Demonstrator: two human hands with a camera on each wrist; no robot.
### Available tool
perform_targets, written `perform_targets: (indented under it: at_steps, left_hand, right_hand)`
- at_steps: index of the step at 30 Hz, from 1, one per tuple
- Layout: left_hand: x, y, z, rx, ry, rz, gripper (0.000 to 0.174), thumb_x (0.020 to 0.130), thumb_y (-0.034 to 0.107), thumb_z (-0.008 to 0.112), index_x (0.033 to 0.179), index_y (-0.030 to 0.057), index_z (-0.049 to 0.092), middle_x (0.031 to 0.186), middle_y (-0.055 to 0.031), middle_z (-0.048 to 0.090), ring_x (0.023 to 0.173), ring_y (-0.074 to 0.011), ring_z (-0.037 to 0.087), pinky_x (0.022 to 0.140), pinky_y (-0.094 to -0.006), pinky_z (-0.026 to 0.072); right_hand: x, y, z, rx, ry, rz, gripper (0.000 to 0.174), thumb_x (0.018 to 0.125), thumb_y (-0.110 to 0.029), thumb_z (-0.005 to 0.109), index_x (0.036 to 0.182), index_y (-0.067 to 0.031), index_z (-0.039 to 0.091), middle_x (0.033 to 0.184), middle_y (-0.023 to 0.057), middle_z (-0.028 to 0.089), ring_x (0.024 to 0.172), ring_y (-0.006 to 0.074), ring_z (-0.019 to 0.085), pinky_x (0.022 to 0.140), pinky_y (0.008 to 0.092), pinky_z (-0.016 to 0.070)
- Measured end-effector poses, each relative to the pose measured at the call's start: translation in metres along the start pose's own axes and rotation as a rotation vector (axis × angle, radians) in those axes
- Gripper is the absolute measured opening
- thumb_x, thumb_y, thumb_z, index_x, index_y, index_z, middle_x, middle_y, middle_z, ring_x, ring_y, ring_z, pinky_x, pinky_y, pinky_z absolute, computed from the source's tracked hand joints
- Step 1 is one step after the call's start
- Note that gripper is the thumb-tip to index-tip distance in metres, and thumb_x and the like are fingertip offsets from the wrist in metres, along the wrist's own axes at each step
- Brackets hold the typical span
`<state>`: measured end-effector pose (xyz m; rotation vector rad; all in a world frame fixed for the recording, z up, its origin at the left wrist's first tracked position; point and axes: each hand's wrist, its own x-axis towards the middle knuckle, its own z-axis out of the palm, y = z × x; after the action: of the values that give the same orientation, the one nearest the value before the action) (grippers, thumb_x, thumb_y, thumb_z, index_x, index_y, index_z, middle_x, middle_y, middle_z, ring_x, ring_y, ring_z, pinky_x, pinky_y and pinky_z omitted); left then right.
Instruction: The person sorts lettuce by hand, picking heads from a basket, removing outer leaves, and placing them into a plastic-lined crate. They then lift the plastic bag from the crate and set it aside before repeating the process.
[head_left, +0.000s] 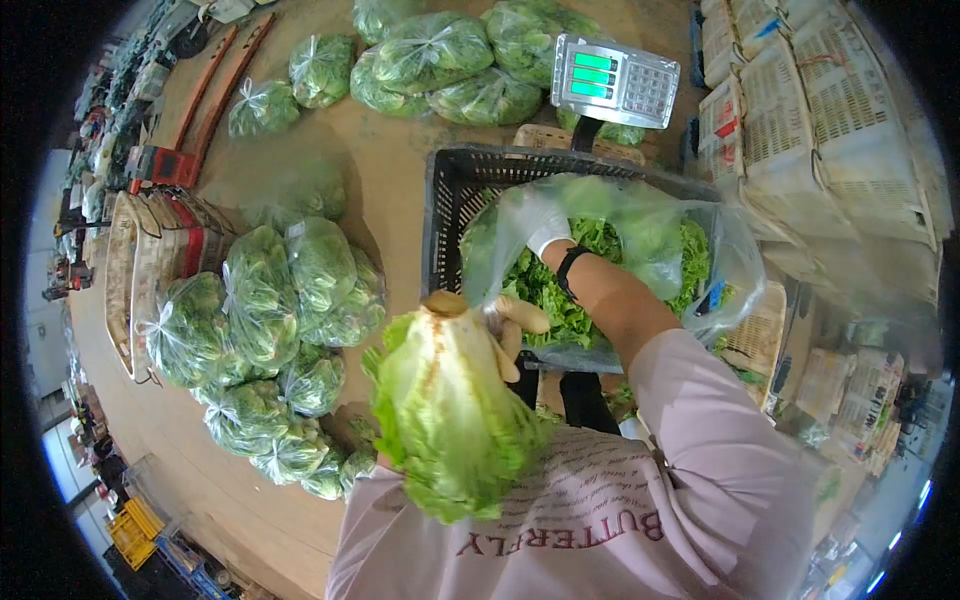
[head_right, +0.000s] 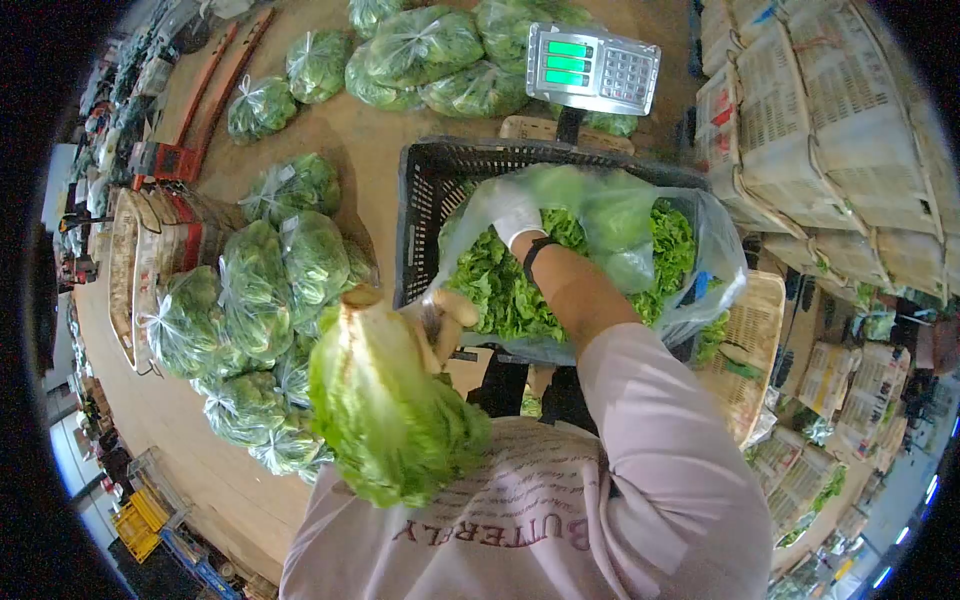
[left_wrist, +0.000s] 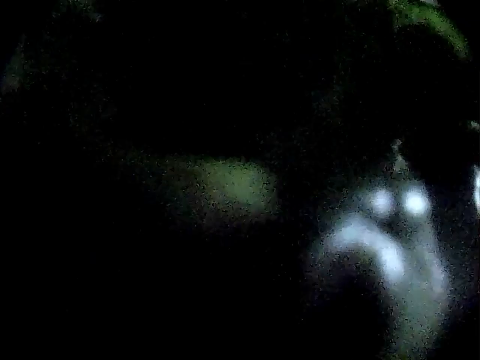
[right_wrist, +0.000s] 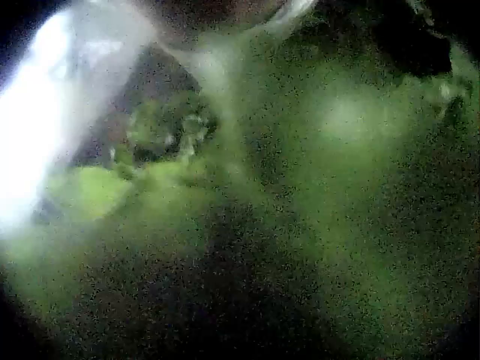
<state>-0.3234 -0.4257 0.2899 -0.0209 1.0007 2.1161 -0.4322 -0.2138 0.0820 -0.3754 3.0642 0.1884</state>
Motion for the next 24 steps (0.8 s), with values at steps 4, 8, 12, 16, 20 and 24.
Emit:
perform_targets:
  at_steps: [4,8,12,16,20,24]
  left_hand:
    - [-0.003,0.002,0.003,-0.011,0.023,0.022,0.1,0.057,0.031,0.086,0.138,0.0033,0.034,0.13,-0.0122,0.047,0.116,-0.0258,0.051,0.098,-0.0389,0.043]
    - [-0.012,0.018,0.015,0.032,0.051,0.104,0.101,0.056,0.031,0.086,0.138,0.0033,0.034,0.131,-0.0122,0.047,0.116,-0.026,0.05,0.099,-0.0391,0.0428]
    - [-0.007,0.011,0.052,0.188,0.056,0.214,0.102,0.055,0.031,0.087,0.138,0.0033,0.034,0.131,-0.0122,0.046,0.116,-0.0261,0.05,0.099,-0.0392,0.0426]
    - [0.011,0.006,0.07,0.933,-0.012,0.472,0.103,0.055,0.028,0.083,0.142,0.0044,0.033,0.144,-0.0183,0.031,0.135,-0.0284,0.029,0.111,-0.0383,0.0241]
    - [0.005,0.022,0.032,0.462,0.288,0.359,0.082,0.079,0.048,0.065,0.142,0.0064,0.035,0.138,-0.0128,0.044,0.105,-0.0151,0.047,0.081,-0.0256,0.0405]
    - [0.007,0.025,0.041,0.555,0.292,0.353,0.076,0.083,0.065,0.053,0.128,0.0041,0.05,0.12,-0.0065,0.059,0.074,-0.0042,0.048,0.057,-0.0179,0.0332]
  right_hand:
    - [-0.003,0.0,-0.026,0.246,-0.175,0.098,0.042,0.089,-0.023,0.053,0.131,-0.0226,0.05,0.144,0.0177,0.034,0.124,0.032,0.046,0.092,0.0426,0.048]
    - [-0.082,0.023,-0.135,0.704,-0.209,0.104,0.061,0.087,-0.041,0.058,0.142,-0.0218,0.037,0.147,0.0151,0.032,0.131,0.0342,0.038,0.108,0.04,0.0331]
    - [-0.174,0.014,-0.224,1.975,-0.07,0.019,0.11,0.068,-0.046,0.079,0.15,-0.0155,0.013,0.15,0.0125,0.026,0.138,0.0292,0.028,0.113,0.0398,0.0224]
    - [-0.206,-0.009,-0.194,1.811,0.314,0.124,0.109,0.063,-0.013,0.084,0.149,-0.0092,0.017,0.152,0.0128,0.022,0.137,0.0252,0.029,0.113,0.0392,0.0253]
    - [-0.192,0.04,-0.19,1.638,0.043,0.385,0.09,0.068,-0.012,0.078,0.145,-0.0142,0.031,0.143,0.0136,0.039,0.124,0.0269,0.047,0.101,0.0375,0.0423]
    - [-0.128,0.038,-0.219,0.591,-0.585,0.156,0.079,0.071,-0.026,0.076,0.141,-0.0259,0.04,0.114,0.0149,0.058,0.108,0.0291,0.058,0.086,0.04,0.0498]
